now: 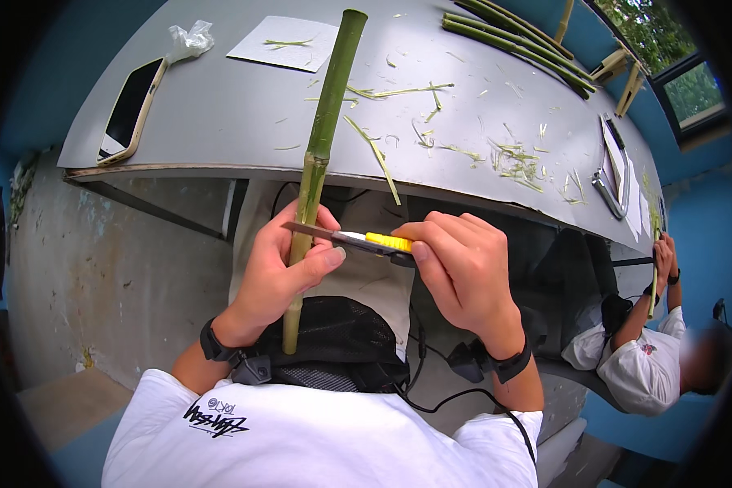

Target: The recorder uses a utility knife to strip thin layers off a green bamboo pole while seated at a table.

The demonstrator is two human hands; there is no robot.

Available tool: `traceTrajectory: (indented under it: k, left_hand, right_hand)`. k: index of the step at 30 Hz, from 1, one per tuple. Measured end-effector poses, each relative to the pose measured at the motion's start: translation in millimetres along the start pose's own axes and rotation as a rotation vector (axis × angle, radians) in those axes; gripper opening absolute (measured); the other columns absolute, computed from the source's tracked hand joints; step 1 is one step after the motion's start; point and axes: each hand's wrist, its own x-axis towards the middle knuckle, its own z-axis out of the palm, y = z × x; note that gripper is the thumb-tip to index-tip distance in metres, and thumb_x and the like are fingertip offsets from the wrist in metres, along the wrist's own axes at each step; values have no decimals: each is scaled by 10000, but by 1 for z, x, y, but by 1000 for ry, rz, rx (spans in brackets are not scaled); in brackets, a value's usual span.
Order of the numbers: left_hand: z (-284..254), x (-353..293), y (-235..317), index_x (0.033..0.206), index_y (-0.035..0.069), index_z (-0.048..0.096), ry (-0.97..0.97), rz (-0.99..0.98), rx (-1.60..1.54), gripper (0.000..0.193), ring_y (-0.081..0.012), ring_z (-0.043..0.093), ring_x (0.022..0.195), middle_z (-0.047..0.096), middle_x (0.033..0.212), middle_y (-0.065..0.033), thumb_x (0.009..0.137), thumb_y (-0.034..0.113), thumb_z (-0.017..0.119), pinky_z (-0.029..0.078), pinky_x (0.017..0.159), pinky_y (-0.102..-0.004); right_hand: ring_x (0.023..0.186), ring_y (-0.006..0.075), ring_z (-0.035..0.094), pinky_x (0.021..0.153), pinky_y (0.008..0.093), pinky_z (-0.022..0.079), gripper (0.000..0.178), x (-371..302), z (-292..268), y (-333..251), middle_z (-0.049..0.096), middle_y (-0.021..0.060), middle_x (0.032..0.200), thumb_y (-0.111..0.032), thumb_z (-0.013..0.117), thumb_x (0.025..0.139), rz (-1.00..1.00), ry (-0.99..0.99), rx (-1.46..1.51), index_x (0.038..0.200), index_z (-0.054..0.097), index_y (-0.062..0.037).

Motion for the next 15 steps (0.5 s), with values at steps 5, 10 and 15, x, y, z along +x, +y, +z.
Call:
traceTrajectory:
  k: [5,10,15]
  left_hand:
    - [2,0,1,1154,27,545,35,15,15,321,-11,421,631,491,786,52,947,150,757,343,575,-207]
    - [-2,-1,-4,1180,22,535,6,46,22,288,-17,422,550,521,811,19,959,102,702,322,501,-205]
    - [-1,0,-2,1163,27,538,1,9,-52,266,-17,409,560,512,821,22,962,112,690,320,497,-209]
  right_hand:
    - [529,86,485,507,237,365,310,-10,13,-13,620,47,747,-255,508,1106,487,145,595,992,658,-8]
    - [502,7,404,454,202,296,329,-13,15,-9,533,-38,693,-307,575,1092,502,102,853,1004,657,-1]
    - [496,-4,367,457,208,263,313,-13,15,-7,484,-60,651,-280,601,1077,516,217,736,970,657,9]
